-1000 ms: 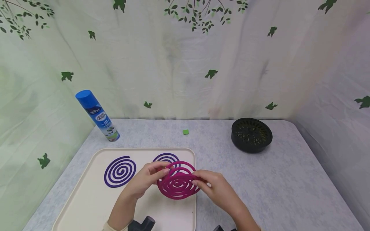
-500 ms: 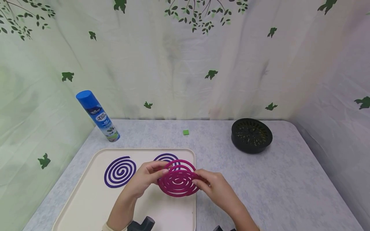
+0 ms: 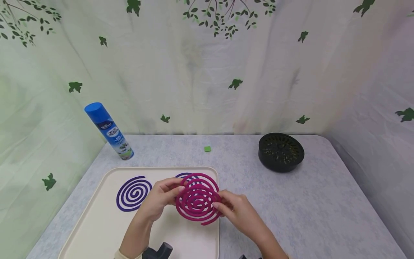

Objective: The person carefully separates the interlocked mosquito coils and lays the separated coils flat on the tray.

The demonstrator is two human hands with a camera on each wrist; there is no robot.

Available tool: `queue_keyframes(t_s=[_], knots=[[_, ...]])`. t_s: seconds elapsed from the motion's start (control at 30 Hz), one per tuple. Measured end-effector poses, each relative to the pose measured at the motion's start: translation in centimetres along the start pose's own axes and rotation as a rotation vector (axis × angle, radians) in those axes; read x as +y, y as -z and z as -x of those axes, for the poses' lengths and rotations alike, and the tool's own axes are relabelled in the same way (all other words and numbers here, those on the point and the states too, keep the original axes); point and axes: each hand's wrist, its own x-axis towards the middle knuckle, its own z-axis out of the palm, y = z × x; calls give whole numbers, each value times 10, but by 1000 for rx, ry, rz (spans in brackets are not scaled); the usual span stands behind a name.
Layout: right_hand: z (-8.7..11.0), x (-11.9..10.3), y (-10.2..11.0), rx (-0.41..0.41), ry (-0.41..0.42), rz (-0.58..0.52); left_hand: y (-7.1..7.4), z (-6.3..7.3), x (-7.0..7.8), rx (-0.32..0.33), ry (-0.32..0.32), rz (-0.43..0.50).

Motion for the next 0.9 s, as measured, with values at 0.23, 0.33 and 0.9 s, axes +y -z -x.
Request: queue_keyframes(t_s=[0.23,0.33,0.9], knots=[[2,5,2,74,12,-57,-1,-1,-1,48,-18,43],[2,8,4,111,58,-119,-1,-1,0,103,-34,56],[8,17,-1,45,-152,-434,53,47,22,361,-75,-81]])
